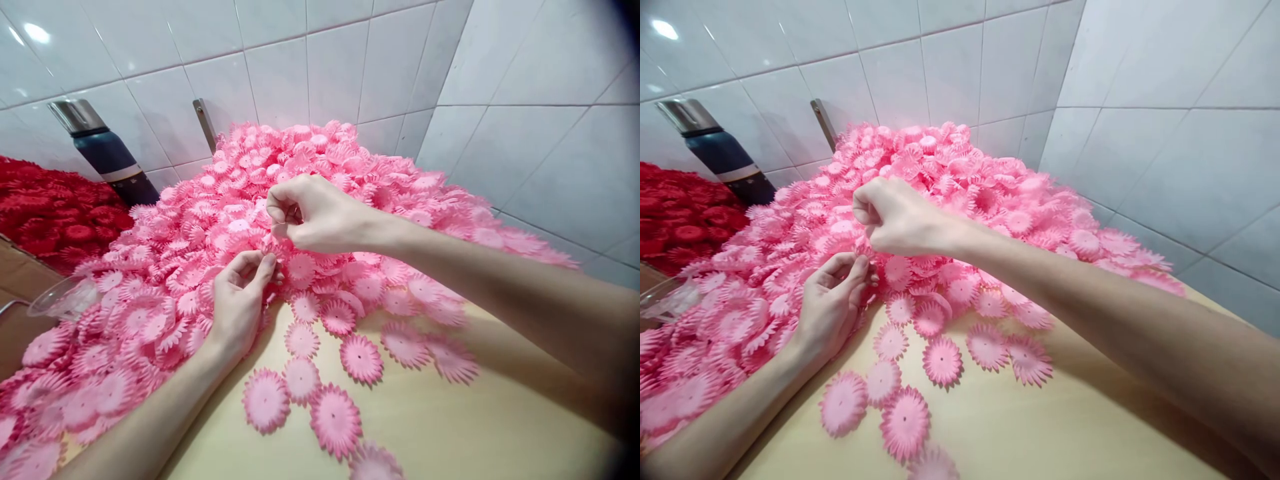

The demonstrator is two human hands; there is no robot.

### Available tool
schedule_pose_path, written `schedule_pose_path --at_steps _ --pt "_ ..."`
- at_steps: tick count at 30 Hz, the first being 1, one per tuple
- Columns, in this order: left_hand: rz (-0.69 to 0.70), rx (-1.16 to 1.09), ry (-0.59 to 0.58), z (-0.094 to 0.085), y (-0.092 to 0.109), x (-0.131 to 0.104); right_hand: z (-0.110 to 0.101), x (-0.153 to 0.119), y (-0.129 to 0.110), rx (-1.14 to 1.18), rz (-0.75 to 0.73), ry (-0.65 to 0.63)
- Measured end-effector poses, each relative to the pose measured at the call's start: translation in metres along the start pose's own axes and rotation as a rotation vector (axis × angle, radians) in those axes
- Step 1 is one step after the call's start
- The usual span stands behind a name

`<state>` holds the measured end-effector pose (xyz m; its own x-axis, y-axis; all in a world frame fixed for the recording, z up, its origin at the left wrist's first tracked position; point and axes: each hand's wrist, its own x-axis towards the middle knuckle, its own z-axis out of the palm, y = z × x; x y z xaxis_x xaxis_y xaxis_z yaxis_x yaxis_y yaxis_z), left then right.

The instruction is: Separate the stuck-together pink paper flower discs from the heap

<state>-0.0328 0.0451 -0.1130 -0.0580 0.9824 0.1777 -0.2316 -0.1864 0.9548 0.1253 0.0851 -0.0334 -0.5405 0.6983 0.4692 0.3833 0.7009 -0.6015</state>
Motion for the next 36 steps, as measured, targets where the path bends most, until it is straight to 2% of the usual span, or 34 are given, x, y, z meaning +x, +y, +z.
schedule_pose_path --at_steps 8,11,14,16,18,20,22,24,30,34,36 --pt "-0.013 -0.046 -0.003 0.003 0.003 -0.001 0.006 0.001 -0.001 -0.275 -0.102 0.074" --pt "-0.011 -0.060 -0.031 0.002 0.003 -0.003 -0.009 0.003 0.003 -0.372 -0.060 0.206" --pt "-0.018 -0.051 -0.026 0.002 0.001 -0.002 -0.030 0.004 0.007 -0.435 0.067 0.340" --pt "-0.019 -0.029 -0.002 0.003 -0.001 -0.001 -0.038 0.004 0.010 -0.457 0.129 0.318" --pt "-0.014 -0.003 0.007 0.003 -0.002 0.000 -0.036 0.004 0.010 -0.429 0.118 0.243" --pt "-0.009 0.014 0.000 0.002 -0.002 0.000 -0.029 0.002 0.008 -0.329 0.094 0.118" --pt "0.000 0.031 -0.011 0.002 -0.002 0.000 -0.020 0.001 0.003 -0.186 0.119 -0.041" --pt "0.008 0.044 -0.023 0.001 -0.002 0.000 -0.014 -0.001 -0.001 -0.076 0.156 -0.139" --pt "-0.042 -0.002 -0.064 0.004 0.002 -0.002 -0.012 0.000 -0.001 0.037 0.179 -0.182" --pt "-0.126 -0.205 0.002 0.008 0.005 0.001 -0.011 -0.001 -0.002 -0.002 0.158 -0.168" --pt "-0.105 -0.180 0.002 0.008 0.006 0.001 -0.011 -0.002 -0.005 -0.045 0.123 -0.164"
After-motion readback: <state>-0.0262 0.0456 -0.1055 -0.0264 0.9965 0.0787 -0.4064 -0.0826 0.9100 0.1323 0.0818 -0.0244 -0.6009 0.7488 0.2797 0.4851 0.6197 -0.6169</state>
